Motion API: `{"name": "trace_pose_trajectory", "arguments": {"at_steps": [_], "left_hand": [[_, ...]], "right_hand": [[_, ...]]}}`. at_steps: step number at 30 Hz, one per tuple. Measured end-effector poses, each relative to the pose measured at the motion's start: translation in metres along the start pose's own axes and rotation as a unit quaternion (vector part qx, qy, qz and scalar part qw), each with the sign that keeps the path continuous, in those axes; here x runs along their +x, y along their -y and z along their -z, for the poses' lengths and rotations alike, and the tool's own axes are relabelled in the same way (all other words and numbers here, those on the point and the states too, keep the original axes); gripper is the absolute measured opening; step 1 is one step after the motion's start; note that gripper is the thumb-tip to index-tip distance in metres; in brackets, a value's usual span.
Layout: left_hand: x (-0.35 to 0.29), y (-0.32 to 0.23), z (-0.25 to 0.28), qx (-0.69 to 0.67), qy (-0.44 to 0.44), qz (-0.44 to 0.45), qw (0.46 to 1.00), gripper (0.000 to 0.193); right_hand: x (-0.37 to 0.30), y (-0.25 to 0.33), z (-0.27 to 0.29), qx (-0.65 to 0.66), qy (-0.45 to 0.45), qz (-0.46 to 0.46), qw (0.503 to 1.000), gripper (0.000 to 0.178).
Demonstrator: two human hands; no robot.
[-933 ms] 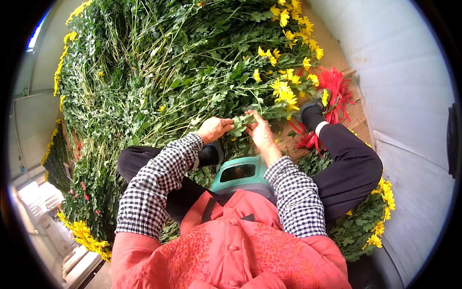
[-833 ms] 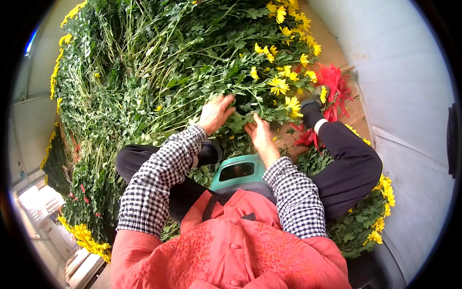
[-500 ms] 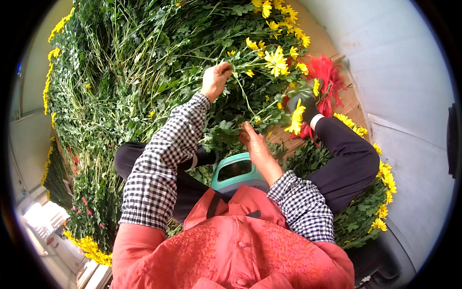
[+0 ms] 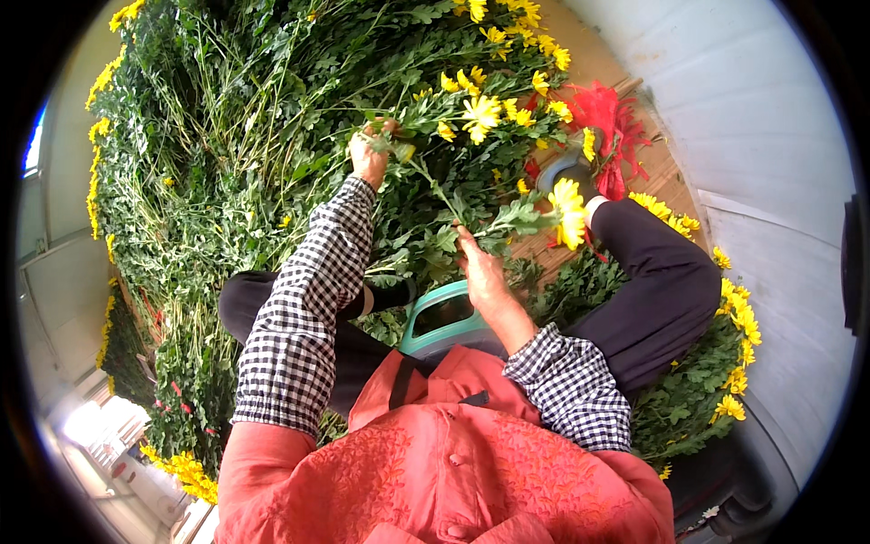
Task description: The person gathers yellow chrysanthemum stems from a large pile on the floor, aligns them into a bunch, and secures the stems with a red rubber band. The person repeats this process to create multiple flower bundles.
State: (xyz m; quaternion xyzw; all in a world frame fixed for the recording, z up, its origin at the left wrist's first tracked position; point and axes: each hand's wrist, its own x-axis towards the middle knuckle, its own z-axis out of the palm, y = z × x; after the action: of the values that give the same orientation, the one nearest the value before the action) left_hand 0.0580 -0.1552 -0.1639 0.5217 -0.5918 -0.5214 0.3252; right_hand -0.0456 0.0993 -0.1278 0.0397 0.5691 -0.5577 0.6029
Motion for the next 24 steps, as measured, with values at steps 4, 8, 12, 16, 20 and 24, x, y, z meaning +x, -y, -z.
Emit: {"name": "trace_pose_trajectory", "arguments": {"at_steps": [4,8,12,16,20,24], "left_hand": [[-0.012,0.002,0.000,0.107,0.001,0.080,0.991,0.035],[-0.068,-0.071,-0.023,-0.219,0.153,0.254,0.930,0.039],[-0.111,-0.090,-0.017,-0.408,0.193,0.242,0.859,0.027],[-0.116,-0.106,0.045,-0.039,0.227,0.209,0.950,0.031],[-0.096,-0.106,0.109,0.551,0.445,0.047,0.705,0.067],[-0.050,-0.083,0.066,0.441,0.267,-0.119,0.849,0.048]], "right_hand": [[0.007,0.004,-0.003,0.019,0.006,0.001,1.000,0.049],[0.007,0.014,-0.001,-0.002,-0.023,-0.022,0.999,0.049],[-0.001,0.030,-0.008,0.010,0.083,-0.002,0.996,0.050],[-0.004,0.043,-0.002,0.101,0.009,0.024,0.995,0.038],[0.008,0.040,0.001,0.140,0.010,0.055,0.989,0.032],[0.001,0.039,-0.021,0.110,0.064,0.007,0.992,0.038]]}}
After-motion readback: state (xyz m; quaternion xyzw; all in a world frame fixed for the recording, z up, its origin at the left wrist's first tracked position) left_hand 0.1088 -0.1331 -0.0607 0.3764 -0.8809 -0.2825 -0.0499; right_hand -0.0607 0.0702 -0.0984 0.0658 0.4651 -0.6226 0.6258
